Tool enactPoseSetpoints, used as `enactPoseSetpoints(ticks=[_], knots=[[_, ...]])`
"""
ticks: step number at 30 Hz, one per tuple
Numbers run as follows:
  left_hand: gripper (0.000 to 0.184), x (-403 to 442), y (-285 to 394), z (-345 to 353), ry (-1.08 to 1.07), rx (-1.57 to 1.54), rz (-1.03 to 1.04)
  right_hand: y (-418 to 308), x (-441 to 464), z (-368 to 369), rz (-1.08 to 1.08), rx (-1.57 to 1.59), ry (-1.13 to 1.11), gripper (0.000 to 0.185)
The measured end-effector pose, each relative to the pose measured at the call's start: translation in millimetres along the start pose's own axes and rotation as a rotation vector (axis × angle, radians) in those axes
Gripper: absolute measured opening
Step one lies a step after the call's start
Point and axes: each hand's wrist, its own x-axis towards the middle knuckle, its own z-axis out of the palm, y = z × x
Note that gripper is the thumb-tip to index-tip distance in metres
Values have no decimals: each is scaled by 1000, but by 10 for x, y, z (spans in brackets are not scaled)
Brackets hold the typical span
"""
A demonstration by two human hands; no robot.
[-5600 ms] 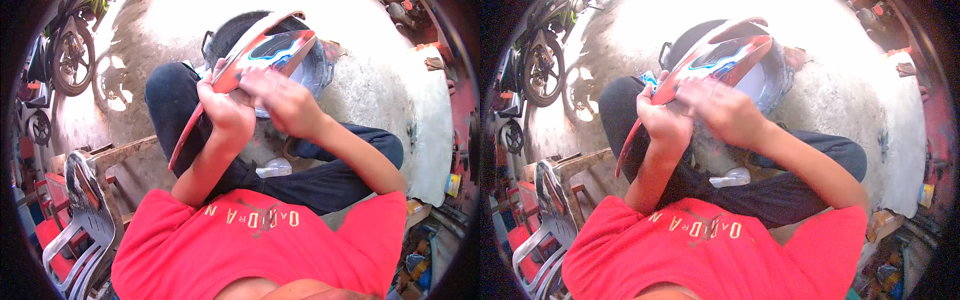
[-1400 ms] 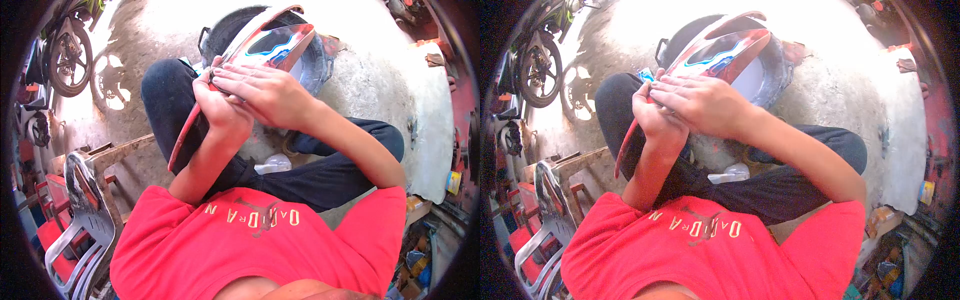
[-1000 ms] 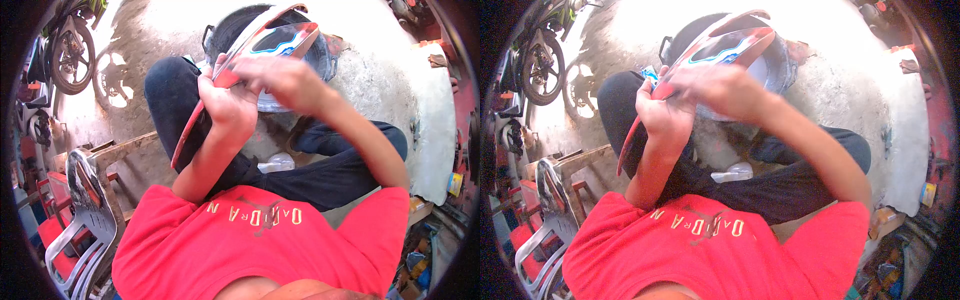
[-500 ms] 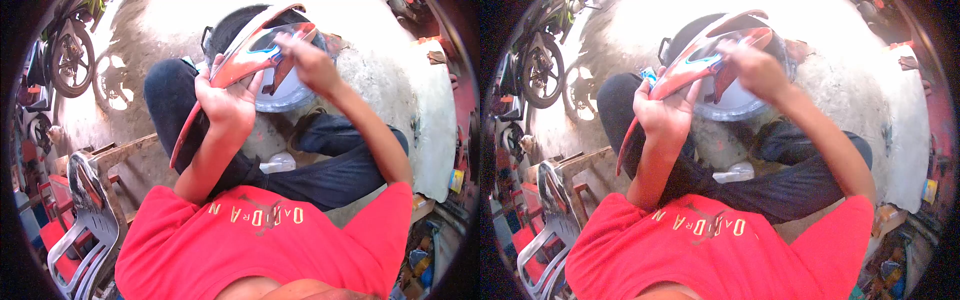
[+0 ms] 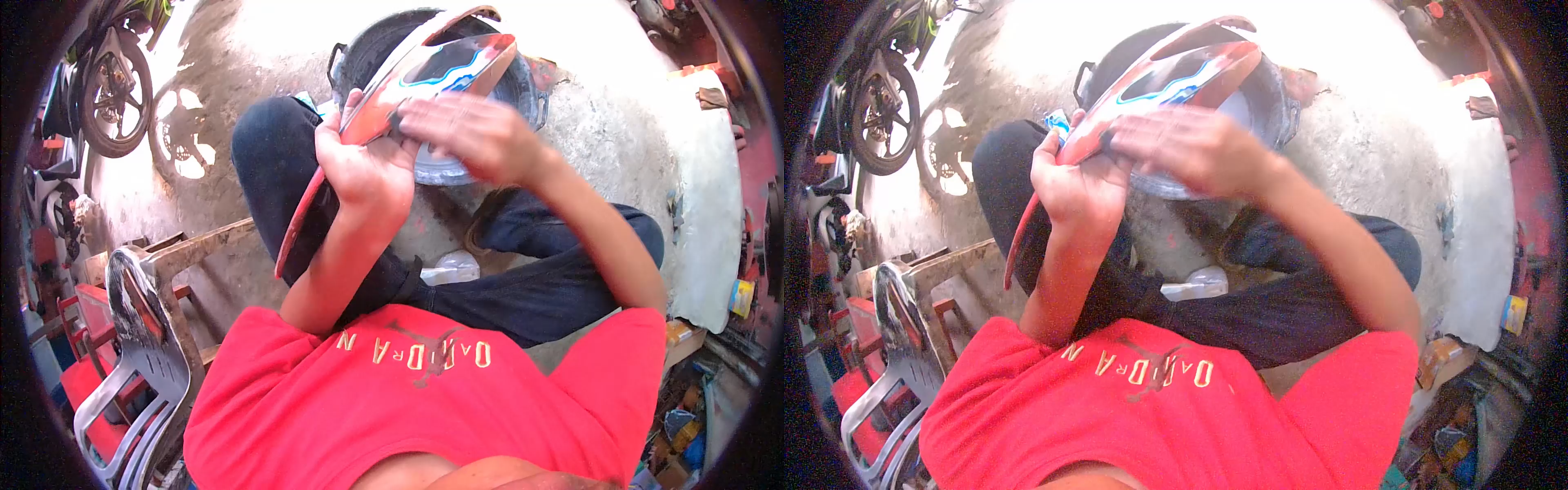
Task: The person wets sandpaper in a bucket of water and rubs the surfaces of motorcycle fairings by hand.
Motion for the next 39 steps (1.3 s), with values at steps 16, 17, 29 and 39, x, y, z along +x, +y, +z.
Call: enactPoseSetpoints(ticks=[16, 17, 29, 39], knots=[[38, -92, -66, 127, 32, 60, -15, 384, -13, 143, 425, -19, 11, 41], [38, -73, -68, 101, 30, 47, -4, 146, 51, 198, 387, 46, 17, 40], [39, 20, -75, -72, -33, 73, -19, -297, 320, 123, 140, 164, 44, 46], [39, 51, -87, -121, -67, 19, 7, -197, 246, 119, 184, 62, -6, 44]])
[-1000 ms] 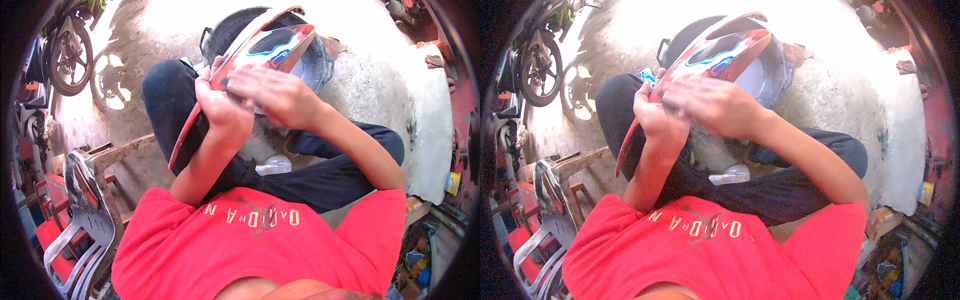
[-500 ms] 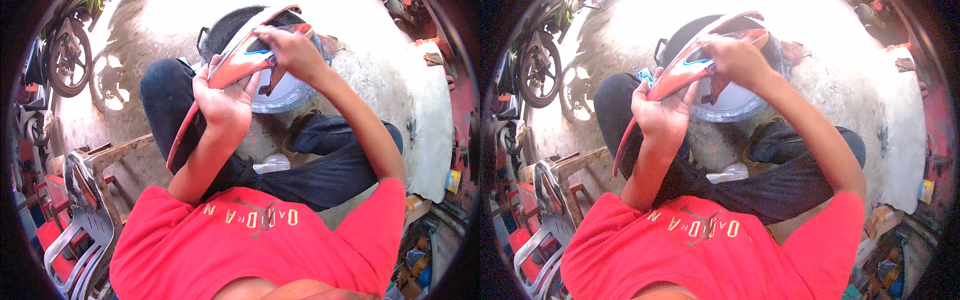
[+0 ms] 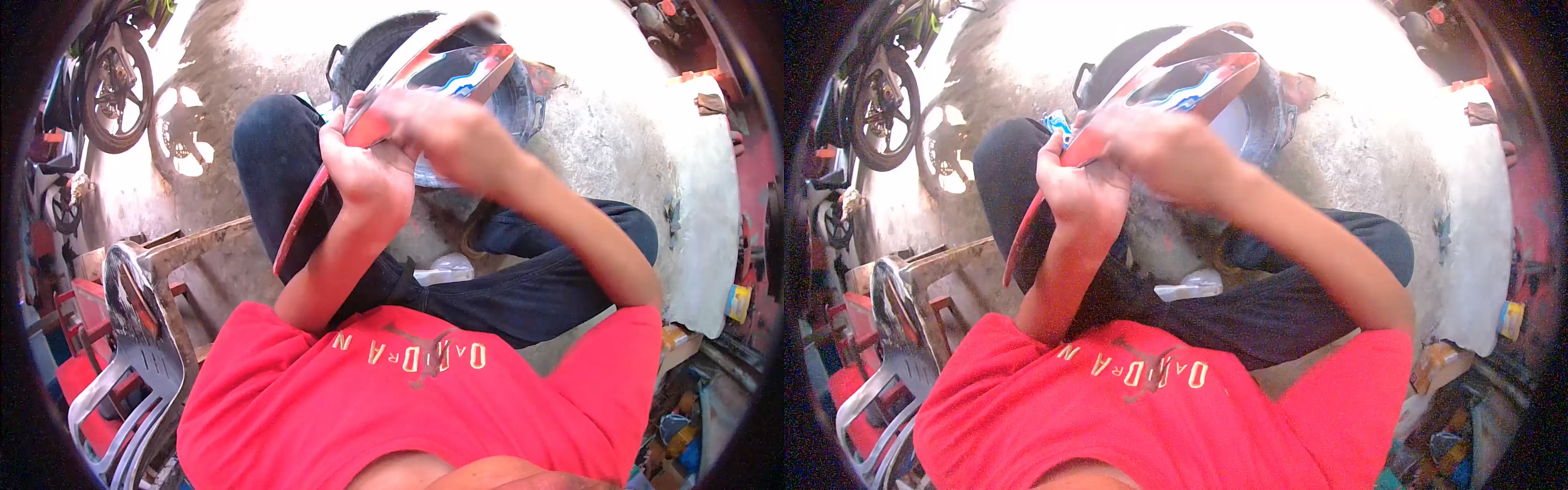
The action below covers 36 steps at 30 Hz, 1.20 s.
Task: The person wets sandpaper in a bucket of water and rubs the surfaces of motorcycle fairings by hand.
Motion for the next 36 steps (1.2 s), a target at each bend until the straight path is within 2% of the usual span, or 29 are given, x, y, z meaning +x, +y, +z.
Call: enactPoseSetpoints(ticks=[1, 3, 4, 5, 7, 9, 10, 12, 13, 14, 17, 20, 22, 24, 26, 28, 30, 31, 32, 34, 35, 36], knots=[[38, 34, 7, -2, 47, 112, 57, -103, 13, 1, -68, 39, 24, 44], [38, -50, 30, 93, 70, 32, 3, 22, -5, -41, -117, 131, 23, 44], [39, -102, 44, 164, 80, -10, -26, 298, -76, -7, -77, -58, 5, 46], [39, -127, 57, 216, 81, -7, -30, 546, -96, -108, 119, -42, -40, 45], [39, -168, 65, 255, 119, 33, -14, 653, -138, -173, 290, -38, -70, 44], [39, -123, 73, 265, 94, 34, -10, 613, -228, -110, 236, -75, -27, 42], [39, -105, 73, 198, 70, 11, -10, 446, -240, -39, 26, -78, 25, 40], [39, -67, 77, 159, 54, -16, -4, -6, -146, -83, -146, 47, 39, 43], [39, -52, 81, 156, 65, -23, 0, 62, -166, -77, -187, 6, 26, 43], [39, -67, 84, 145, 79, -26, -3, 214, -190, -103, -146, 61, 45, 40], [39, -122, 90, 225, 98, -13, -27, 658, -287, -148, 394, -73, 19, 38], [38, -104, 96, 220, 91, -4, -23, 445, -297, -26, 12, -144, 101, 38], [37, -90, 89, 178, 86, -18, -20, 21, -169, -50, -85, 73, 83, 42], [37, -70, 99, 140, 72, -40, -22, 258, -192, -45, -157, 75, 85, 45], [37, -105, 113, 208, 73, 2, -46, 623, -313, -33, 329, 59, 51, 38], [38, -121, 94, 191, 83, 44, -54, 719, -256, -85, 522, -11, 78, 36], [38, -123, 91, 230, 101, 32, -36, 456, -273, 16, 276, 9, 86, 37], [38, -140, 78, 228, 122, 22, -27, 288, -208, 77, 13, -100, 77, 40], [38, -101, 64, 185, 112, 47, -10, 1, -121, 24, -14, 127, 64, 41], [37, -3, 58, 61, 93, 101, 32, -43, -84, 8, -112, 173, 35, 41], [37, -3, 49, 21, 30, 105, -13, 123, -97, 23, -62, 161, 42, 40], [37, -97, 49, 177, 69, 43, -46, 382, -117, 3, -12, 143, 50, 40]])
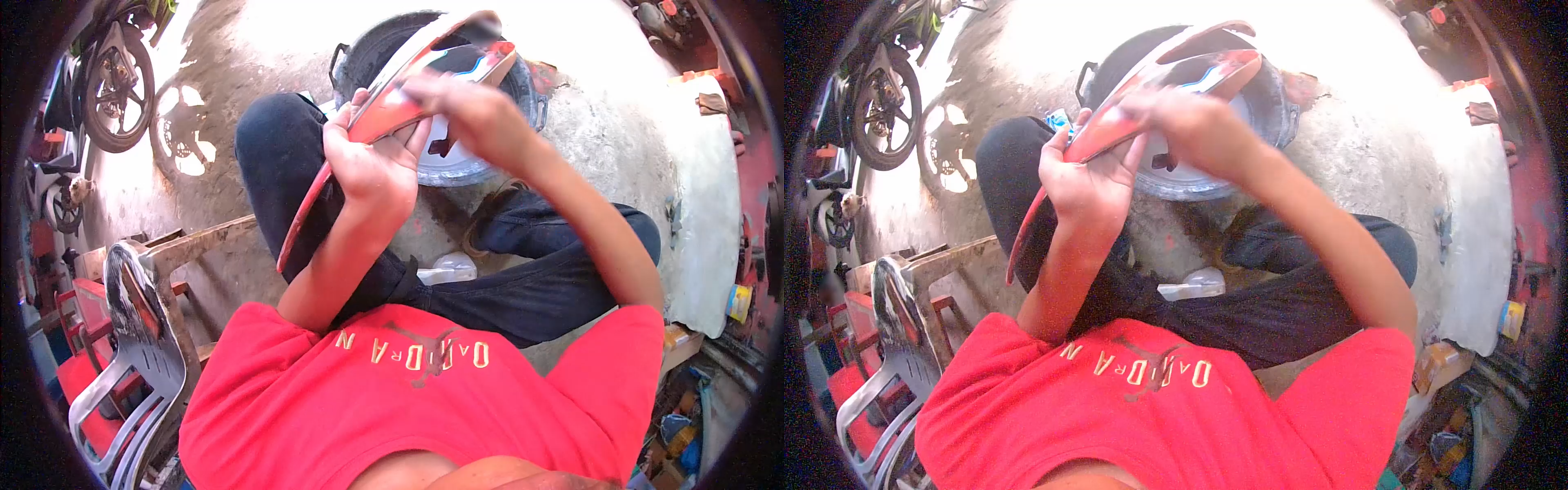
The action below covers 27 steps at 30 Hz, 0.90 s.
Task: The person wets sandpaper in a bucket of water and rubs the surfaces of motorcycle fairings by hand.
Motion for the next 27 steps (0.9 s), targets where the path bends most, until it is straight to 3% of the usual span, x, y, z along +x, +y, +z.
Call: enactPoseSetpoints(ticks=[3, 6, 8, 9, 13, 14, 18, 21, 24, 27], knots=[[37, -19, -35, 14, 7, 15, 1, 119, 19, -111, 297, -143, -45, 40], [36, 11, -55, -30, 40, 29, 44, -312, 71, 82, -20, -105, -15, 42], [35, 104, -44, -127, 34, 61, 118, -534, 152, 66, -114, -6, -14, 39], [36, 85, -50, -94, 16, 57, 89, -289, 106, 52, -140, 49, -46, 38], [40, -38, -42, -1, 33, 57, 5, 168, 76, -174, 254, -196, -127, 35], [40, -38, -46, -3, 38, 70, 13, 115, 53, -154, 235, -225, -171, 36], [39, 122, -3, -164, -21, 90, 35, -602, 168, 111, -145, -68, 66, 38], [36, 43, -22, -52, 2, 37, 29, -44, 38, -22, 27, -157, -26, 40], [34, -17, -7, -7, 17, 17, 6, 365, 2, -259, 720, -179, -168, 44], [35, -2, 7, -11, 32, 42, 16, -160, -80, 45, 74, -382, -56, 44]])
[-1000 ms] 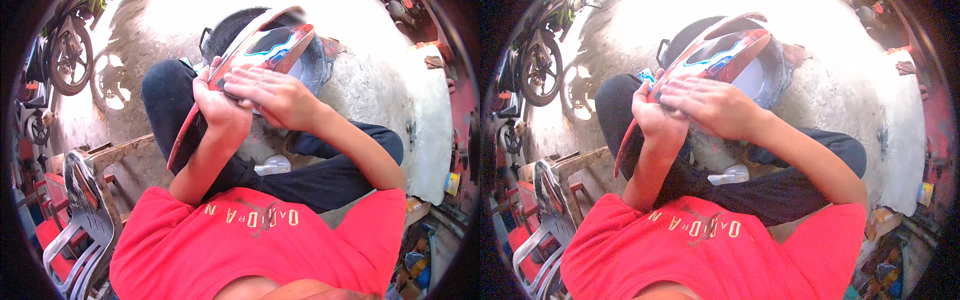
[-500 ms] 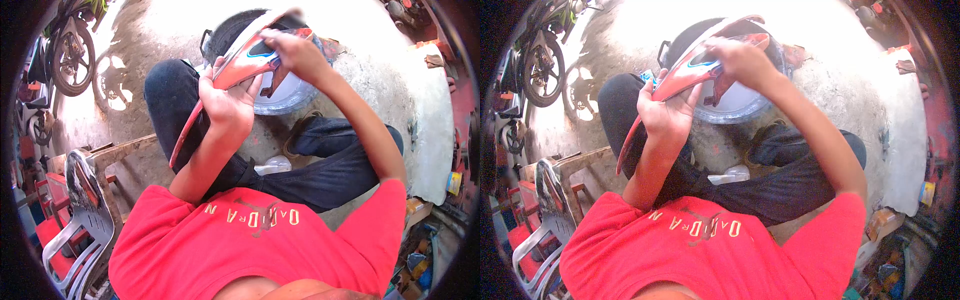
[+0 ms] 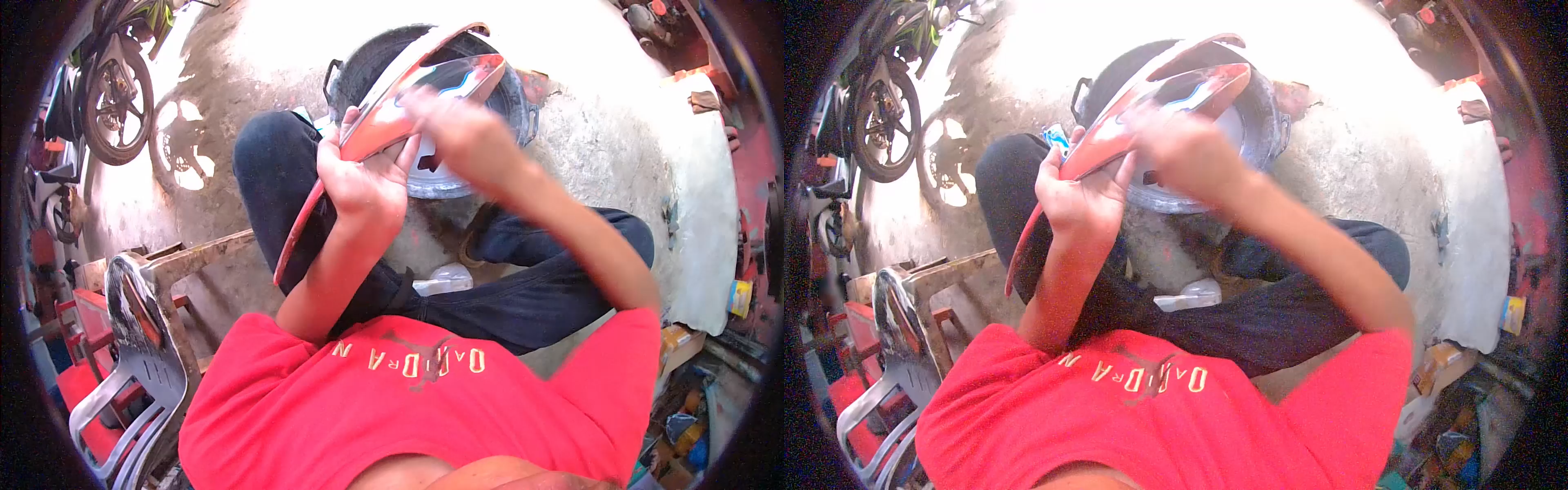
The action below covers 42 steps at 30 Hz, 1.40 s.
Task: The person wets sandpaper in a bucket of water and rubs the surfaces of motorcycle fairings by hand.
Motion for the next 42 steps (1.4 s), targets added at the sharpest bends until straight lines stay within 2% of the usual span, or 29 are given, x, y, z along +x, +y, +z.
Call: enactPoseSetpoints(ticks=[1, 3, 5, 7, 9, 11, 13, 15, 16, 17, 18, 21, 22, 23, 25, 27, 29, 30, 33, 34, 37, 39, 41, 42], knots=[[36, 44, -4, -53, -15, -12, 17, -343, 62, -166, -97, 151, 45, 43], [39, 141, -1, -151, -48, -22, 48, -363, 54, -218, -210, 219, 63, 42], [38, 58, 29, -32, -10, -33, 14, 91, -38, -121, 36, 153, 2, 39], [36, -23, 37, 48, 8, -32, -23, 411, -16, -235, 410, 138, -125, 37], [37, -9, 34, 50, -8, -30, -9, 475, -110, -39, 501, 155, -132, 38], [38, -27, 28, 38, 22, -20, 12, 62, -95, 6, 67, 70, 85, 38], [37, 102, 9, -95, -8, -26, 26, -340, 9, -197, -140, 284, 73, 44], [37, 93, 20, -123, -12, -39, 17, -68, 32, -179, -217, 325, 81, 42], [37, 46, 38, -41, -12, -56, 2, 200, -105, -72, 66, 323, -40, 40], [36, 3, 41, 28, -12, -79, -10, 481, -116, -16, 154, 176, 1, 40], [36, -29, 34, 59, 11, -51, -5, 599, -94, -52, 464, 189, -76, 41], [37, -43, 23, 73, 18, -38, 10, 512, -184, 70, 270, 64, -32, 41], [37, -32, 32, 64, 33, -37, 8, 198, -119, 48, 52, -29, 15, 43], [37, 32, 36, 9, 11, -45, 12, -175, 33, -138, -102, 127, 89, 44], [37, 87, 66, -41, -24, -45, 20, -286, 99, -163, -257, 209, 136, 45], [36, 36, 57, -8, -11, -61, -10, 180, 14, -47, -25, 119, 65, 45], [36, -28, 40, 25, -14, -32, -27, 752, -90, 72, 359, 109, 37, 35], [35, -47, 25, 33, -10, -13, -28, 871, -53, -1, 502, -4, -50, 35], [35, -42, 4, 13, -23, -9, -39, 670, -90, -23, 728, 69, -265, 35], [34, -47, 6, -4, -27, 13, -34, 531, -171, 180, 348, 62, 23, 35], [33, 215, -52, -351, -137, 64, 60, -382, 92, -98, -71, 269, 120, 43], [33, 287, 66, -519, -337, -228, -185, -203, 66, -51, -137, 315, 117, 46], [33, -48, -1, 26, -8, -25, -46, 330, -15, 22, 101, 280, 27, 41], [34, -42, -12, 18, -28, -34, -44, 662, -83, 83, 285, 184, -14, 39]])
